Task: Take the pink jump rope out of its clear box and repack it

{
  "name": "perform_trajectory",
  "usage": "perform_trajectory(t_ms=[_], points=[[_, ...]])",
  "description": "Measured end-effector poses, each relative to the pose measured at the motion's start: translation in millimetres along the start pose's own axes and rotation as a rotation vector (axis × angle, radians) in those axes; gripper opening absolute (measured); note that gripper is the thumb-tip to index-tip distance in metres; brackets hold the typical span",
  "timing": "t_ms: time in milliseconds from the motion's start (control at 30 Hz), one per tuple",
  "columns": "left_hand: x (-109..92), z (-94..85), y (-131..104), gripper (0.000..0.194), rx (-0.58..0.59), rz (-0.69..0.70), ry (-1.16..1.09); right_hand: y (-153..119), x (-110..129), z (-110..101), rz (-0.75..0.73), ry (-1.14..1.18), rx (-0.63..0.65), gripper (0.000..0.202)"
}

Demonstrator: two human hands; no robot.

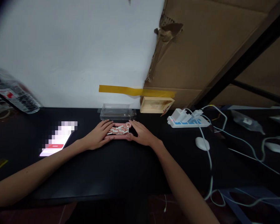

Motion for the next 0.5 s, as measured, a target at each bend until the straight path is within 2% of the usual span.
perform_trajectory(t_ms=[167, 300, 500], points=[[-2, -0.2, 1, 0.065, 0.033, 0.004, 0.001, -1, 5, -3, -0.016, 0.034, -0.035, 0.094], [-4, -1.5, 1, 0.070, 0.054, -0.002, 0.044, -1, 15, -1, -0.085, 0.036, -0.008, 0.090], [-4, -3.6, 2, 0.069, 0.073, 0.002, 0.037, -1, 23, 2, -0.086, -0.003, -0.007, 0.088]])
Point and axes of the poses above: each hand's wrist, its own y-axis towards the middle knuckle, its own z-axis out of the palm, x = y × z, the point moved 2 cm from there along y, towards the middle knuckle, and after that the axes turned 10 degrees about -x, right-handed, at the moved point
